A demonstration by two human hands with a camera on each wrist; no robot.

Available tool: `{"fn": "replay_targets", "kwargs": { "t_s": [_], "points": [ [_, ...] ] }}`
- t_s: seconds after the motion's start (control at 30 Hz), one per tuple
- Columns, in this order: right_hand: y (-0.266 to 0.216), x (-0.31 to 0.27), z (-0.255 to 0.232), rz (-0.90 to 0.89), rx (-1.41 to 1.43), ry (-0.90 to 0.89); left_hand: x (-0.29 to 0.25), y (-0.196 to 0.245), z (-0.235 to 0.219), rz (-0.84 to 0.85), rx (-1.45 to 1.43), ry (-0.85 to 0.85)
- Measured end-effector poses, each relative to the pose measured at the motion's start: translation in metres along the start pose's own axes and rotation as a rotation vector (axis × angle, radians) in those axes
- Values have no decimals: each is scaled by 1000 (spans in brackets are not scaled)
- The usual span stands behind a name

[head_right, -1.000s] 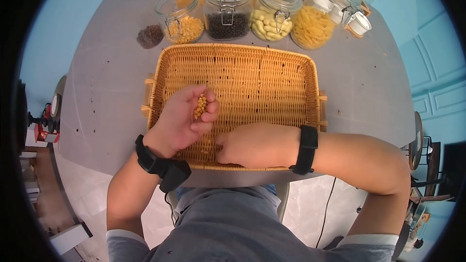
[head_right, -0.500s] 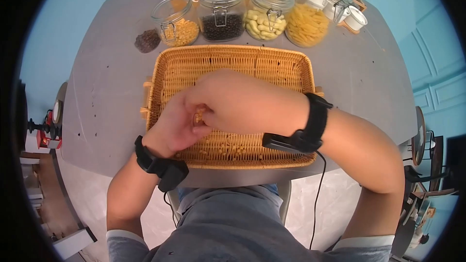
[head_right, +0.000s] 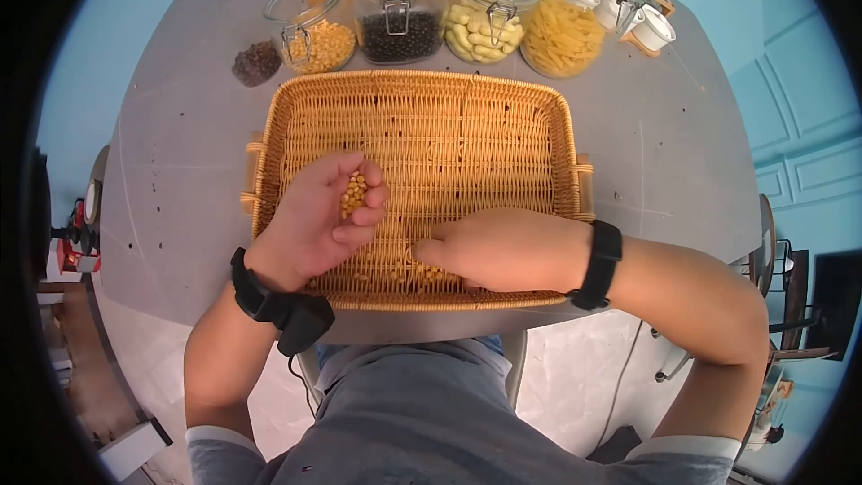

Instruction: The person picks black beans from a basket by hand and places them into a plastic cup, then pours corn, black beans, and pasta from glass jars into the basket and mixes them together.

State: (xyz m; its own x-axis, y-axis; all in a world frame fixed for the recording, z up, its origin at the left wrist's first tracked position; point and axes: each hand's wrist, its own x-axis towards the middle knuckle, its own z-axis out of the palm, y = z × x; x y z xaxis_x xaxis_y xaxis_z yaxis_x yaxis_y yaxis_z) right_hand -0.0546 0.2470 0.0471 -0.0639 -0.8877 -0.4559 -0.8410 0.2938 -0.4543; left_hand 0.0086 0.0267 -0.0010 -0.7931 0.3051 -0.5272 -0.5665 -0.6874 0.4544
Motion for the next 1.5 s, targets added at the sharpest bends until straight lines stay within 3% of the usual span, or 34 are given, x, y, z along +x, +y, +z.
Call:
{"fn": "replay_targets", "kwargs": {
  "t_s": [0.07,0.13,0.27,0.33,0.43,0.57,0.67,0.73,0.77,0.83,0.87,0.97,1.03,1.1,1.17,1.2,1.5],
  "points": [
    [-2,8,-5,17,44,-45,0,2,2,4,5,6],
    [-3,16,-7,-105,69,-11,-1,3,3,-6,12,39],
    [-5,34,-9,-92,101,-69,-1,2,1,-4,-3,42],
    [-9,34,-9,-224,-136,33,0,2,2,-9,1,54],
    [-9,33,-6,-275,-149,78,-2,3,4,-1,5,74],
    [-10,32,-3,-252,-131,76,-1,2,4,0,10,82],
    [-5,34,-7,-135,-90,77,0,2,1,8,24,74],
    [11,38,-23,-341,147,305,1,2,-1,6,7,89],
    [7,37,-33,-344,146,307,0,1,0,8,9,91],
    [-9,36,-55,-205,249,520,2,-2,7,72,-11,90],
    [-5,41,-52,-290,211,578,0,-1,10,67,-4,89],
    [-6,43,-48,-272,117,640,-4,1,12,54,-60,41],
    [-6,29,-48,-247,138,595,-2,1,2,34,-43,-25],
    [-3,19,-42,-229,160,548,-1,3,2,24,-39,25],
    [2,15,-21,-214,186,242,-1,3,2,9,-26,72],
    [3,16,-13,-279,200,173,-1,3,3,19,-19,75],
    [2,26,10,-391,-31,68,0,3,4,39,-10,96]
  ]
}}
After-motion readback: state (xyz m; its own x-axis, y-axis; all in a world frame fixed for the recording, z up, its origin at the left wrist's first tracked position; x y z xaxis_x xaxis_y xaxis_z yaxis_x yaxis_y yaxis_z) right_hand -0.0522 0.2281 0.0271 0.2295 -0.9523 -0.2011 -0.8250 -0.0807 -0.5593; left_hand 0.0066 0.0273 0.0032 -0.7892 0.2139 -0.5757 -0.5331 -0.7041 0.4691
